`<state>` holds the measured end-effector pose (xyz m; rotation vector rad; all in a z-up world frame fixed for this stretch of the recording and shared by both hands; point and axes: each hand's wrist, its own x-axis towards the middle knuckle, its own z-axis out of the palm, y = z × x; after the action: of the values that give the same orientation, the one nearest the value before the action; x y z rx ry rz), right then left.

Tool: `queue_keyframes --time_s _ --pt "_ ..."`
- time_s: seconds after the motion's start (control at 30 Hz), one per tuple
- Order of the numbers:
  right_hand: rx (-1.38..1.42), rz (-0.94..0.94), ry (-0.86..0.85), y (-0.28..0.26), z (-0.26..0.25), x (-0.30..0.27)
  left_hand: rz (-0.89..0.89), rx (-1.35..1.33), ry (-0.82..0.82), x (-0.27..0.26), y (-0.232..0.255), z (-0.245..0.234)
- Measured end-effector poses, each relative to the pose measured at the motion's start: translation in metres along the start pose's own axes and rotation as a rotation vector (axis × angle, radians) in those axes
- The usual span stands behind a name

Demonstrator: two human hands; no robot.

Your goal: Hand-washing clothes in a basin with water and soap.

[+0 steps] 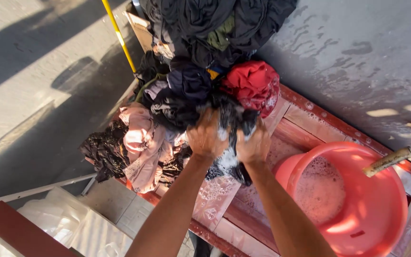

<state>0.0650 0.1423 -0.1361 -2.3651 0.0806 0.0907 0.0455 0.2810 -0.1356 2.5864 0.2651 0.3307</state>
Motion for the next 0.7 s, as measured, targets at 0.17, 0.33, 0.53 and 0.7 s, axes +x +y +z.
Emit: queue_keyframes --time_s 0.17,0.33,0.53,0.7 --pt "-0.148 0.112 -0.045 0.013 0.009 0.053 -0.148 0.196 -0.424 0.05 0.014 -0.003" --pt "-0.169 0.285 -0.13 0.031 0.025 0.072 -0.215 0.28 -0.536 0.052 0.013 0.008" --pt "-0.17 0.079 0.106 0.039 0.026 0.005 -0.034 0.04 -0.084 -0.01 0.001 0.018" --pt "0.006 -0.363 0.325 -0.002 0.002 -0.061 0.11 -0.327 0.076 -0.065 -0.003 -0.006"
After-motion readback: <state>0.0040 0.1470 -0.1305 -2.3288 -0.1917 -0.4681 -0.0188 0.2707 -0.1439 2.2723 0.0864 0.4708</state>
